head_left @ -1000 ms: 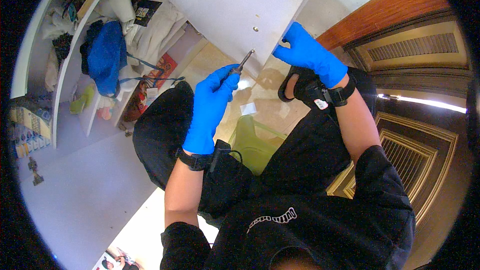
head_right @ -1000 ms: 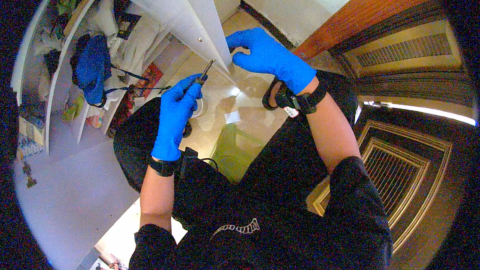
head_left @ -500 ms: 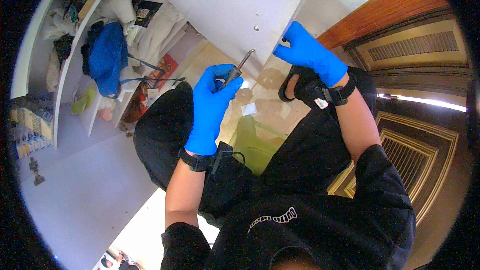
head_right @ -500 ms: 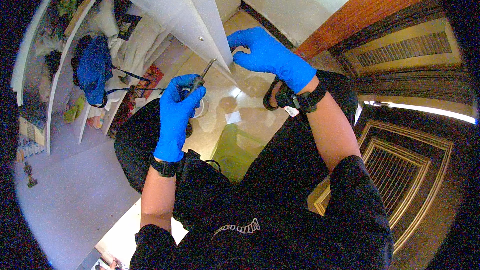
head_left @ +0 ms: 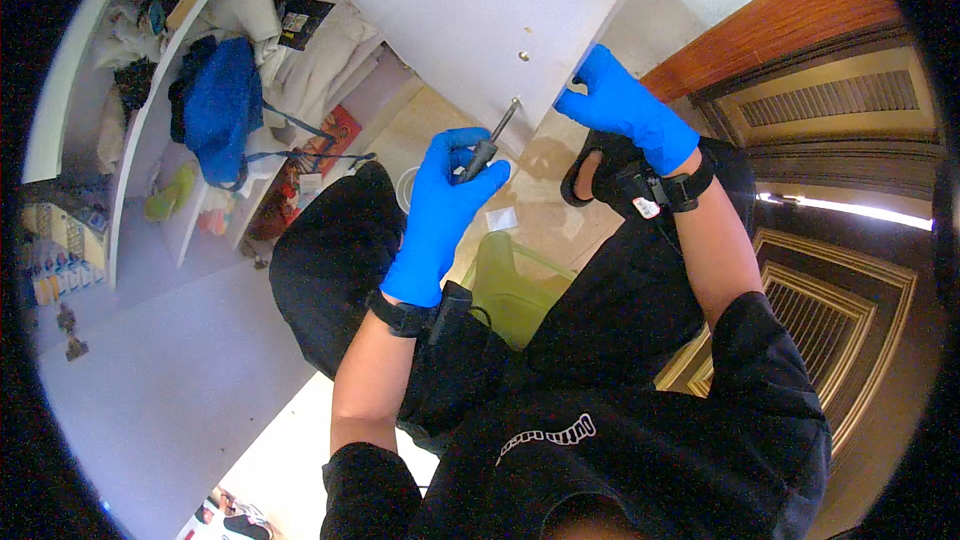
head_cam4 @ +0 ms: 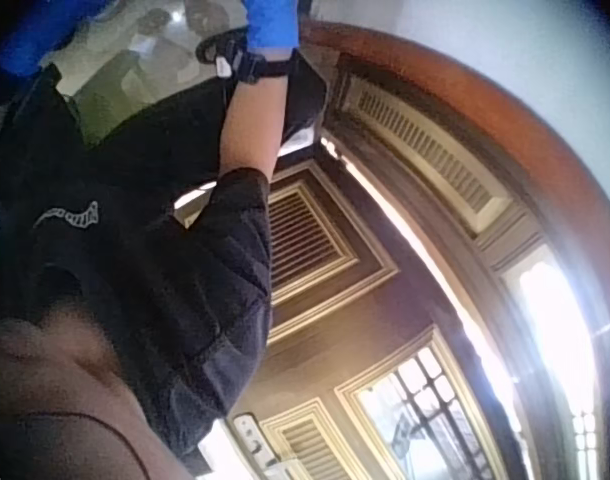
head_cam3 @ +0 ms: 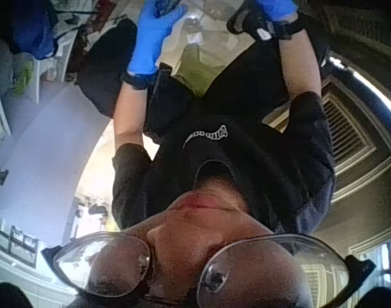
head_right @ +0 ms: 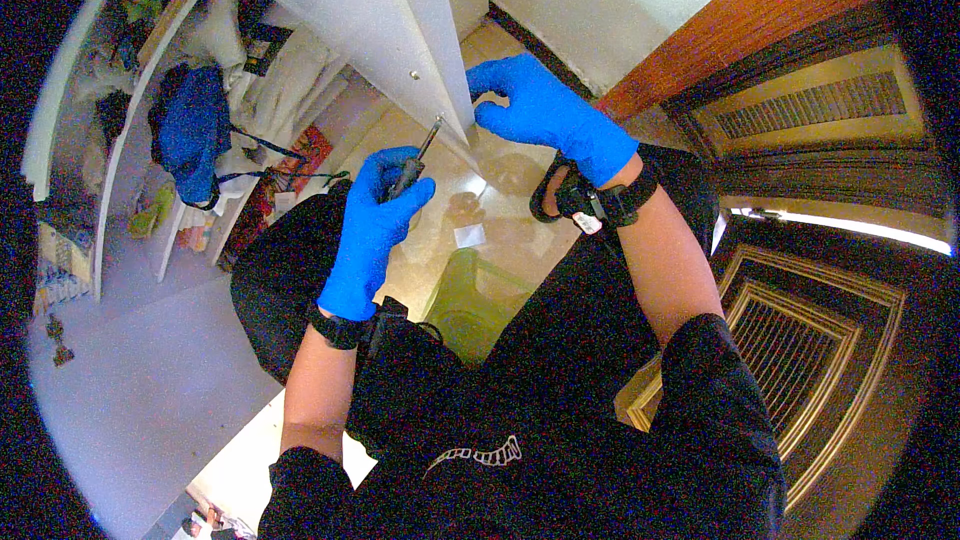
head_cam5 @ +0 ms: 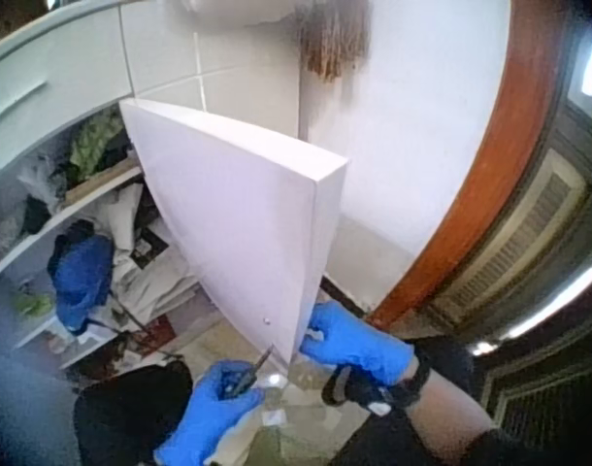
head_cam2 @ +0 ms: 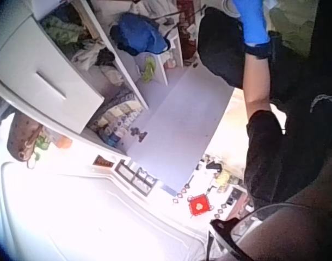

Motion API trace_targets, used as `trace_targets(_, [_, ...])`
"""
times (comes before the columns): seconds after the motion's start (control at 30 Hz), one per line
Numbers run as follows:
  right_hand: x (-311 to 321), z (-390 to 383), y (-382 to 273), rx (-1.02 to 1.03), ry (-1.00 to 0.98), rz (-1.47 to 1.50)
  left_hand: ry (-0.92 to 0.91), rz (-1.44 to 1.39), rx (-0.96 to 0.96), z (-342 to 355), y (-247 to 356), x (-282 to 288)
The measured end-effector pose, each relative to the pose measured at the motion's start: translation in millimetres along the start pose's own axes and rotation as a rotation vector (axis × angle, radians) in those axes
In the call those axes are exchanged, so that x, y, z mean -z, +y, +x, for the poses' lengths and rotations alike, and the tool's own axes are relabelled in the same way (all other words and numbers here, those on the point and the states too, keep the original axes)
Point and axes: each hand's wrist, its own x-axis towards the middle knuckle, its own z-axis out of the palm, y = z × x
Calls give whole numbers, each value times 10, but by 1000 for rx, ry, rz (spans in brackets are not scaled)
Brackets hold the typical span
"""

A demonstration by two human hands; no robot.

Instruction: Screwing a screw into a white cabinet door using a manual screwdriver while wearing blue gloves.

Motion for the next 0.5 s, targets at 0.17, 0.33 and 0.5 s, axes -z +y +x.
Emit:
trace_targets(0.17, [24,12,-74,33,-12,-31,118,337,-355,47,-146,81])
trace_targets(0.33, [22,18,-51,-4,-45,2,44,74,24,9,-93,87])
trace_targets(0.5, [12,15,10,43,-34,-14,-260,-83,247,6,49,201])
